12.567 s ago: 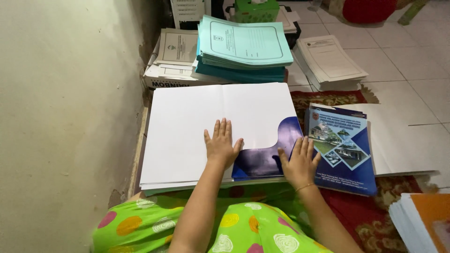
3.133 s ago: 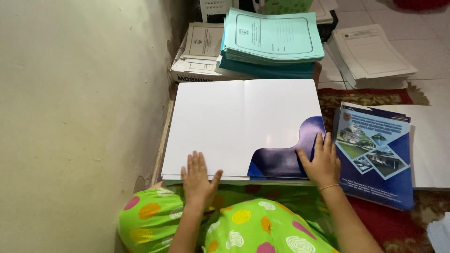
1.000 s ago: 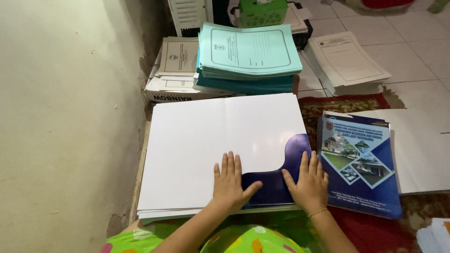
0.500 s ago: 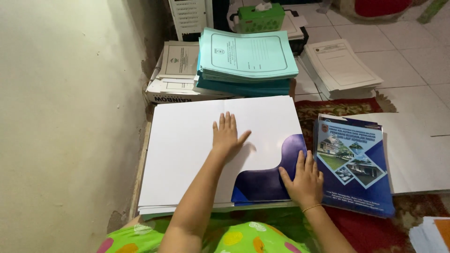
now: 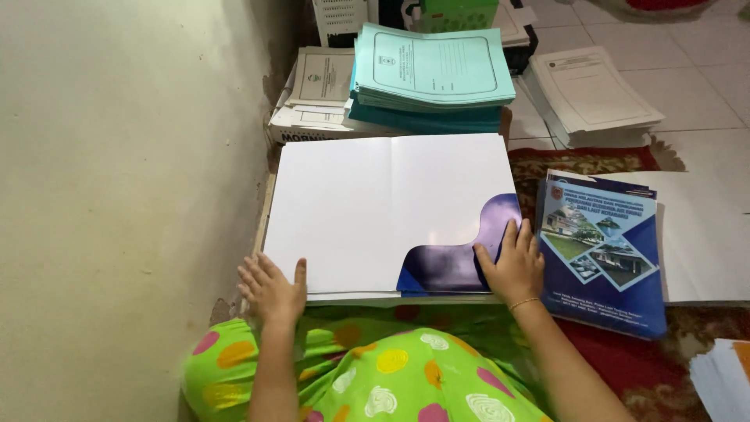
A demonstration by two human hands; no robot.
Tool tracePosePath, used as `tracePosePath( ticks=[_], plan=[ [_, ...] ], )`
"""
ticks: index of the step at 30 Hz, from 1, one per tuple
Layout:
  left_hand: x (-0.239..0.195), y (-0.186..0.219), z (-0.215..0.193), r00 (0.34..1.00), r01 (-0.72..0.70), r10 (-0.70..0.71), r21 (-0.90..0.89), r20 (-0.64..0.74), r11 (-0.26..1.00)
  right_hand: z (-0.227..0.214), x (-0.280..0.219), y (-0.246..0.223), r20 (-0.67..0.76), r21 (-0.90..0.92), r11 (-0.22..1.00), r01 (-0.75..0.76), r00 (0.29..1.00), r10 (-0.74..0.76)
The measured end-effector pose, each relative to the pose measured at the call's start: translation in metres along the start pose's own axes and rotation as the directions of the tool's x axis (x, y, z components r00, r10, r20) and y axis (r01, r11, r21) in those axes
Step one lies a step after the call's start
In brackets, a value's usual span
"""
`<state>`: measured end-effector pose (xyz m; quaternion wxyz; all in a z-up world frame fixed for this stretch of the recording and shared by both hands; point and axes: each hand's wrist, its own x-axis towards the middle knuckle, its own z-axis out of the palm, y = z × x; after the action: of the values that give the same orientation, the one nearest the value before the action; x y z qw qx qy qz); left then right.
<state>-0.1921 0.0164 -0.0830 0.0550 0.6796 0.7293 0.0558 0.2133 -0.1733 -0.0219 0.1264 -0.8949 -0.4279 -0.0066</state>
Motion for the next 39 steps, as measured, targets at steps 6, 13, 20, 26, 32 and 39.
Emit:
tracePosePath(
  ticks=[6, 13, 20, 26, 32, 39],
  plan=[
    [-0.083, 0.127, -0.024, 0.884, -0.459, 0.463, -0.066, 0.061, 0.886, -0.001, -0.001, -0.002, -0.017, 0.023, 1.000, -0.009, 1.000, 0.009],
    [-0.090, 0.111, -0.054, 0.728, -0.628, 0.675, -0.277, 0.122, 0.727, -0.005, -0.002, -0.003, -0.011, 0.041, 0.999, -0.011, 1.000, 0.011],
    [-0.033, 0.033, -0.010, 0.997, -0.022, 0.018, -0.056, -0.075, 0.998, -0.005, -0.002, -0.006, 0.014, 0.057, 0.998, -0.039, 0.999, 0.038],
    [-0.090, 0.103, -0.045, 0.956, -0.274, 0.281, -0.091, 0.083, 0.957, -0.011, -0.001, -0.004, 0.032, 0.050, 0.998, -0.027, 0.999, 0.025],
    [-0.071, 0.176, -0.069, 0.808, -0.514, 0.562, -0.256, 0.175, 0.819, -0.006, 0.004, 0.002, 0.083, 0.054, 0.998, -0.039, 0.996, 0.035],
    [0.044, 0.278, -0.052, 0.729, -0.646, 0.682, -0.270, 0.059, 0.714, -0.017, -0.003, -0.011, 0.086, 0.033, 0.997, -0.068, 0.994, 0.065]
  ],
)
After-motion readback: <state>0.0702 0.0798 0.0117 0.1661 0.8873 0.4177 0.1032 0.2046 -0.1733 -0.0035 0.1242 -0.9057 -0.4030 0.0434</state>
